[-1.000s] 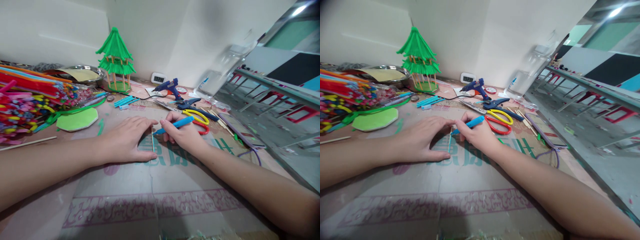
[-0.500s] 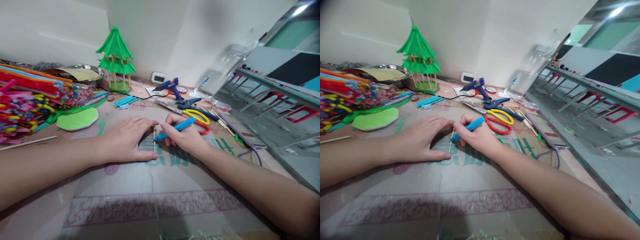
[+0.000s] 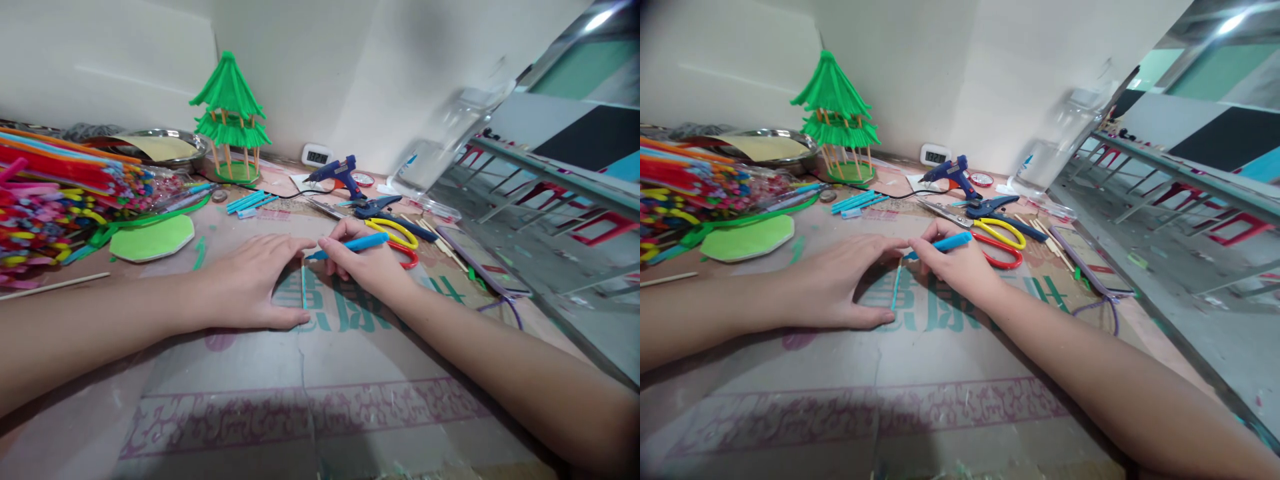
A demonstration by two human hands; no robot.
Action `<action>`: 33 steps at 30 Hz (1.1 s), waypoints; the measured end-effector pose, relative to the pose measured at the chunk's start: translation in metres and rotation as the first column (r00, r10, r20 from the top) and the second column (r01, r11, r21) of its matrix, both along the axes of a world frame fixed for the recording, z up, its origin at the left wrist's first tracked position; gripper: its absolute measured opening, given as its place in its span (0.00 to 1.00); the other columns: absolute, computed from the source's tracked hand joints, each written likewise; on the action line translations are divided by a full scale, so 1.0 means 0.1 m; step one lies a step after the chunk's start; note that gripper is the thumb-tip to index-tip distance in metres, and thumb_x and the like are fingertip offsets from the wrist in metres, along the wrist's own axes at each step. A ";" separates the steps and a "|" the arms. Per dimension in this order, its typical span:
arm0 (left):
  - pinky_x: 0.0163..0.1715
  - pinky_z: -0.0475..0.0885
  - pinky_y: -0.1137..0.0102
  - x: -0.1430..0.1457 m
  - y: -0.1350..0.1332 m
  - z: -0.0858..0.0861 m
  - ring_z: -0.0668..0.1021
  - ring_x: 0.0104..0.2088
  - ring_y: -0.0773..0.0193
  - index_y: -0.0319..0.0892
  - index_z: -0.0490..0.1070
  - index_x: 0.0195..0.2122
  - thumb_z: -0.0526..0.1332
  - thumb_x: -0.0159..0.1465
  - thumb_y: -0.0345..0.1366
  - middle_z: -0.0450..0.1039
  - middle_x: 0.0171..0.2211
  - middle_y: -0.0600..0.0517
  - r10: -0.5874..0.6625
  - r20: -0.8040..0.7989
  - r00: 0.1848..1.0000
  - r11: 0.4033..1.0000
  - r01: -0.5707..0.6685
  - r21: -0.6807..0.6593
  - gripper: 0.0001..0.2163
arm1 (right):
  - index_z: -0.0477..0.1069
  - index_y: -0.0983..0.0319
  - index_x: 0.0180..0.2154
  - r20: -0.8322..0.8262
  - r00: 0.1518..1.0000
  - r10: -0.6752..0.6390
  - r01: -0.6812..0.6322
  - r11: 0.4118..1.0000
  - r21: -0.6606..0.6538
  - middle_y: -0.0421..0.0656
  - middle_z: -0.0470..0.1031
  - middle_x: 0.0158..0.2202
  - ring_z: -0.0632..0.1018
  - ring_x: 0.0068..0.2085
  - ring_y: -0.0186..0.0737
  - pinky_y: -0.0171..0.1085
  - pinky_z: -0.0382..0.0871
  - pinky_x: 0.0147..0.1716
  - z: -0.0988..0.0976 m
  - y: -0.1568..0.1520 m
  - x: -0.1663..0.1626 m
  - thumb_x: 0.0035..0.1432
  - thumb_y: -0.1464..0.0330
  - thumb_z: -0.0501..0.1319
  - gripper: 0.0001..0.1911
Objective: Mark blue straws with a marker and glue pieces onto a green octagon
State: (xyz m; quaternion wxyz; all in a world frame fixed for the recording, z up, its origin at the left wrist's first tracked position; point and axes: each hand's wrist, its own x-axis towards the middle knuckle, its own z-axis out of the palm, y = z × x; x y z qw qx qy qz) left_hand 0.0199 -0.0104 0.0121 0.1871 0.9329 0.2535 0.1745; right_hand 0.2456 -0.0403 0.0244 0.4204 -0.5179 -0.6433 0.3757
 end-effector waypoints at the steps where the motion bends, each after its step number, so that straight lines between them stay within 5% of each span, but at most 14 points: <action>1: 0.63 0.71 0.44 0.00 0.00 0.01 0.76 0.60 0.39 0.43 0.60 0.69 0.69 0.58 0.55 0.73 0.62 0.38 -0.003 -0.008 1.000 1.000 0.003 -0.004 0.41 | 0.65 0.58 0.31 -0.007 1.000 0.009 -0.009 1.000 -0.006 0.36 0.75 0.20 0.68 0.18 0.30 0.30 0.59 0.17 0.00 0.01 0.00 0.60 0.55 0.70 0.19; 33: 0.66 0.67 0.41 0.00 0.04 -0.04 0.72 0.65 0.36 0.44 0.59 0.70 0.70 0.56 0.61 0.68 0.66 0.37 0.025 -0.019 1.000 0.999 -0.026 -0.039 0.45 | 0.65 0.59 0.29 0.016 0.999 0.034 -0.032 0.997 -0.070 0.39 0.78 0.19 0.66 0.16 0.29 0.28 0.58 0.15 0.00 0.02 0.01 0.60 0.53 0.70 0.21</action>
